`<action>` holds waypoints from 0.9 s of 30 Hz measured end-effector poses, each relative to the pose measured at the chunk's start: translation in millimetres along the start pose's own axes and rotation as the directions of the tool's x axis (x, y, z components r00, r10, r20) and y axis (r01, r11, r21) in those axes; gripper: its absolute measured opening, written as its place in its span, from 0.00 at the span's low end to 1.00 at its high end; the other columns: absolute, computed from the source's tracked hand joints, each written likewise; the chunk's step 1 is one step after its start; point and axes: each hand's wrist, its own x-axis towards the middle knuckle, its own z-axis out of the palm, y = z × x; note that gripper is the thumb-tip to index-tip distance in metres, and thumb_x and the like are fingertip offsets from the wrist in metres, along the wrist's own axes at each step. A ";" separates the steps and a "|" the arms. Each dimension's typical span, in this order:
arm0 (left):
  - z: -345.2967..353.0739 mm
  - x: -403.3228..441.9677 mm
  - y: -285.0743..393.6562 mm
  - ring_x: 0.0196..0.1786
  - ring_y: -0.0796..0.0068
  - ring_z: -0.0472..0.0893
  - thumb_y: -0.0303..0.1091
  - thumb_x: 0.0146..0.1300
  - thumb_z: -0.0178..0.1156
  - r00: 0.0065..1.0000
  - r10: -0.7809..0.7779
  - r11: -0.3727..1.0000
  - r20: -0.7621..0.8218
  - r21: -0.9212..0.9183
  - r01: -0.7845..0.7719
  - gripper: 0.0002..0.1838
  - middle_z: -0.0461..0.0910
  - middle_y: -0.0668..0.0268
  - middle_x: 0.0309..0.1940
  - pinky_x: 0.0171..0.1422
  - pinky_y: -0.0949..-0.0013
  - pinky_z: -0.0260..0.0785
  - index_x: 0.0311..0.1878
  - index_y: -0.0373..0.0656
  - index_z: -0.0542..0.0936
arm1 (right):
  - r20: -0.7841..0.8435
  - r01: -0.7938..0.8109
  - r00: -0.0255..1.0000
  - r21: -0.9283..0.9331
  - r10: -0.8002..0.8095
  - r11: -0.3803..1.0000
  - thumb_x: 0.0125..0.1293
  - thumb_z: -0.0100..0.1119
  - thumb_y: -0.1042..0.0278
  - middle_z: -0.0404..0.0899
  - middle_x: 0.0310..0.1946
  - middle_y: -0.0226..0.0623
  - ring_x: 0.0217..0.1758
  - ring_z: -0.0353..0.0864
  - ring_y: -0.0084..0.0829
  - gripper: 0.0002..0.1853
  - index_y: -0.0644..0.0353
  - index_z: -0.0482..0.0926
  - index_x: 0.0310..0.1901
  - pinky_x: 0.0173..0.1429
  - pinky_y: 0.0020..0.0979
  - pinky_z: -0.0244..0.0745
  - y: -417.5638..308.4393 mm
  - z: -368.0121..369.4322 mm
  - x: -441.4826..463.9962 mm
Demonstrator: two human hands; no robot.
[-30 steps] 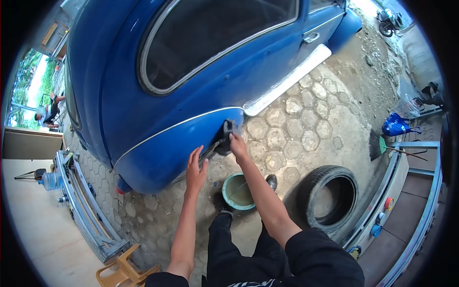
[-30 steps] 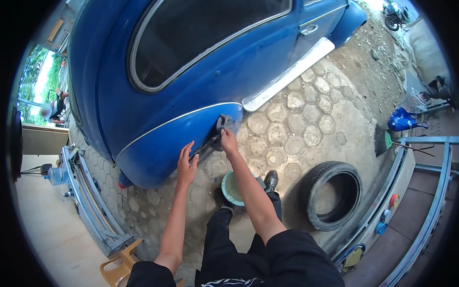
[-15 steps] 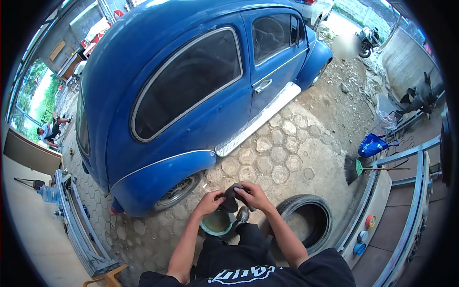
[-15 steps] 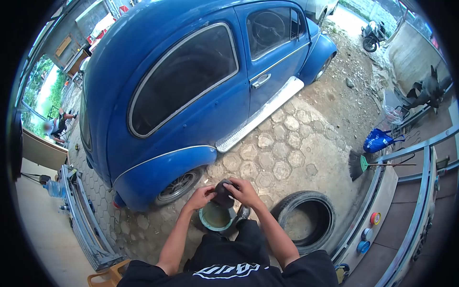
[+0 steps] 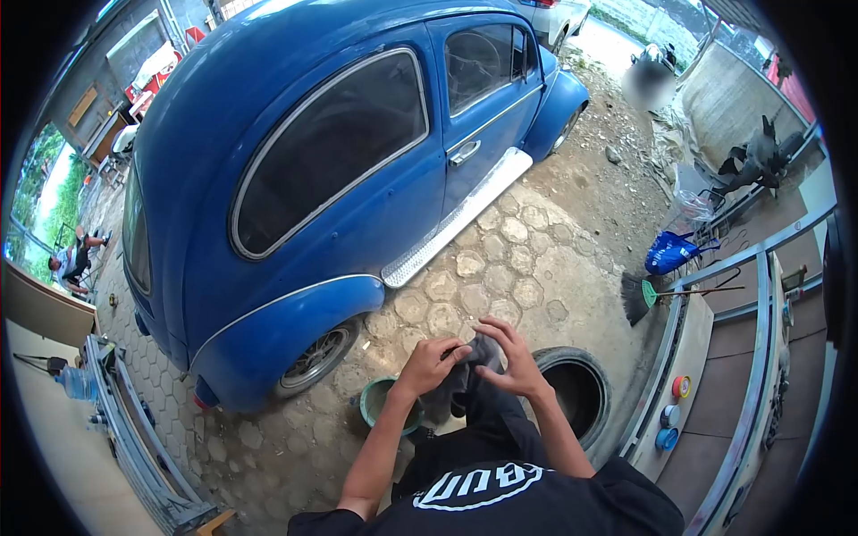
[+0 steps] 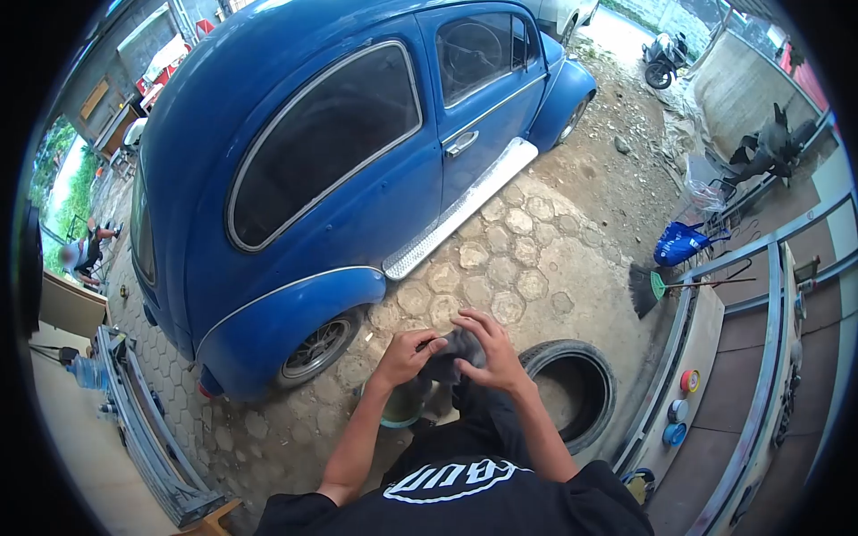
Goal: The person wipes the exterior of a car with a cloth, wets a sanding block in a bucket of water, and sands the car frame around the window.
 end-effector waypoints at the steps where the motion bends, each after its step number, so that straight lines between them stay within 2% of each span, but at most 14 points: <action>1: 0.8 8.6 7.2 0.31 0.65 0.82 0.42 0.69 0.66 0.999 0.014 0.998 0.030 0.061 -0.016 0.15 0.83 0.57 0.29 0.39 0.65 0.71 0.41 0.36 0.85 | -0.050 0.049 0.997 -0.069 -0.052 0.996 0.54 0.71 0.66 0.76 0.58 0.44 0.61 0.78 0.46 0.31 0.56 0.75 0.62 0.66 0.41 0.71 -2.4 3.2 3.3; 4: -2.3 42.0 24.6 0.32 0.64 0.83 0.44 0.66 0.69 0.999 0.036 0.996 0.038 0.083 -0.039 0.17 0.83 0.57 0.29 0.39 0.65 0.71 0.39 0.36 0.85 | 0.058 -0.022 0.998 0.076 0.018 0.997 0.58 0.69 0.65 0.82 0.47 0.44 0.52 0.82 0.45 0.22 0.58 0.79 0.54 0.58 0.41 0.75 48.9 17.9 7.7; 5: -7.4 55.0 31.5 0.35 0.67 0.83 0.47 0.60 0.73 1.000 0.013 0.977 0.000 0.212 -0.013 0.21 0.84 0.60 0.34 0.41 0.66 0.73 0.44 0.38 0.84 | 0.035 -0.123 0.992 0.198 0.119 0.972 0.64 0.66 0.65 0.81 0.35 0.43 0.40 0.83 0.40 0.13 0.62 0.79 0.46 0.48 0.39 0.75 44.6 6.3 23.7; 7: -9.3 83.1 30.9 0.37 0.66 0.84 0.47 0.59 0.74 0.996 -0.065 0.995 -0.060 0.072 0.069 0.23 0.85 0.58 0.38 0.45 0.66 0.74 0.48 0.39 0.82 | 0.105 -0.175 0.984 0.399 0.145 0.900 0.67 0.63 0.65 0.79 0.33 0.43 0.36 0.80 0.36 0.11 0.63 0.78 0.44 0.44 0.37 0.74 73.6 -12.1 50.1; 9: -17.8 119.6 22.3 0.43 0.66 0.84 0.45 0.55 0.77 0.992 -0.108 0.994 -0.072 0.020 0.110 0.29 0.85 0.58 0.44 0.54 0.67 0.75 0.57 0.42 0.80 | 0.225 -0.290 0.955 0.573 0.194 0.766 0.69 0.60 0.63 0.76 0.31 0.38 0.35 0.75 0.29 0.11 0.64 0.77 0.41 0.42 0.29 0.69 100.1 -43.0 87.8; 10: -20.5 131.8 1.5 0.45 0.66 0.83 0.42 0.57 0.77 0.986 -0.160 0.962 -0.046 0.215 0.166 0.28 0.85 0.61 0.43 0.55 0.66 0.74 0.57 0.41 0.80 | 0.234 -0.312 0.950 0.666 0.207 0.678 0.69 0.61 0.63 0.76 0.32 0.36 0.36 0.74 0.28 0.12 0.65 0.77 0.41 0.43 0.28 0.68 112.6 -58.0 104.1; 12: -28.3 162.8 -8.9 0.44 0.71 0.82 0.38 0.64 0.72 0.943 -0.305 0.945 0.134 0.167 0.281 0.22 0.85 0.64 0.39 0.53 0.66 0.74 0.57 0.41 0.81 | 0.267 -0.352 0.934 0.810 0.239 0.469 0.68 0.61 0.63 0.76 0.32 0.32 0.37 0.74 0.27 0.12 0.66 0.77 0.41 0.45 0.25 0.66 134.4 -90.3 134.9; 15: -14.0 201.5 -1.5 0.39 0.78 0.80 0.35 0.70 0.66 0.946 -0.293 0.907 -0.142 -0.355 0.228 0.15 0.84 0.67 0.33 0.48 0.70 0.73 0.56 0.40 0.80 | 0.188 -0.190 0.981 0.843 0.055 0.504 0.69 0.58 0.64 0.76 0.39 0.29 0.42 0.72 0.21 0.12 0.66 0.78 0.42 0.48 0.23 0.65 173.3 -130.0 180.2; 17: -12.1 235.1 -4.6 0.38 0.83 0.77 0.33 0.71 0.65 0.864 -0.358 0.876 -0.355 -0.447 0.180 0.13 0.82 0.69 0.32 0.46 0.71 0.72 0.55 0.40 0.79 | 0.188 -0.138 0.980 0.871 -0.061 0.471 0.72 0.56 0.63 0.77 0.49 0.32 0.50 0.74 0.21 0.15 0.67 0.79 0.50 0.55 0.24 0.68 185.6 -147.6 208.1; 18: -14.8 252.3 -5.7 0.38 0.85 0.76 0.32 0.72 0.64 0.803 -0.389 0.862 -0.451 -0.486 0.145 0.12 0.81 0.70 0.31 0.45 0.72 0.71 0.55 0.40 0.79 | 0.258 -0.234 0.966 0.902 -0.017 0.362 0.73 0.56 0.62 0.78 0.51 0.33 0.52 0.75 0.23 0.17 0.67 0.78 0.54 0.58 0.25 0.68 186.4 -152.7 220.3; 20: -25.0 280.9 5.5 0.36 0.81 0.77 0.34 0.69 0.67 0.755 -0.302 0.951 -0.582 -0.240 0.195 0.16 0.81 0.69 0.35 0.45 0.71 0.72 0.55 0.41 0.78 | 0.403 -0.404 0.914 0.906 0.041 0.128 0.75 0.56 0.61 0.78 0.56 0.36 0.56 0.77 0.26 0.22 0.68 0.75 0.62 0.63 0.27 0.69 179.6 -153.6 249.6; 22: -37.9 308.3 37.0 0.38 0.75 0.79 0.35 0.67 0.69 0.688 -0.159 0.962 -0.708 0.046 0.270 0.17 0.81 0.66 0.40 0.47 0.69 0.73 0.56 0.42 0.78 | 0.321 -0.320 0.937 0.947 0.141 -0.032 0.77 0.55 0.62 0.77 0.59 0.39 0.61 0.78 0.27 0.26 0.67 0.67 0.69 0.68 0.30 0.71 170.6 -150.7 294.2; 23: -47.1 316.7 42.1 0.44 0.67 0.80 0.36 0.66 0.68 0.659 -0.041 0.960 -0.751 0.152 0.234 0.17 0.81 0.61 0.46 0.49 0.66 0.74 0.55 0.43 0.79 | 0.233 -0.238 0.958 0.971 0.170 0.012 0.77 0.54 0.63 0.77 0.59 0.38 0.61 0.78 0.27 0.25 0.66 0.67 0.69 0.67 0.31 0.71 167.4 -155.3 321.0; 27: -101.0 338.3 62.3 0.49 0.64 0.79 0.34 0.68 0.63 0.569 0.077 0.934 -0.819 0.259 0.245 0.11 0.80 0.61 0.50 0.55 0.63 0.73 0.51 0.42 0.82 | -0.134 0.094 0.982 0.956 0.130 0.277 0.77 0.53 0.66 0.78 0.58 0.38 0.61 0.78 0.28 0.20 0.64 0.69 0.66 0.66 0.32 0.72 160.8 -156.7 446.8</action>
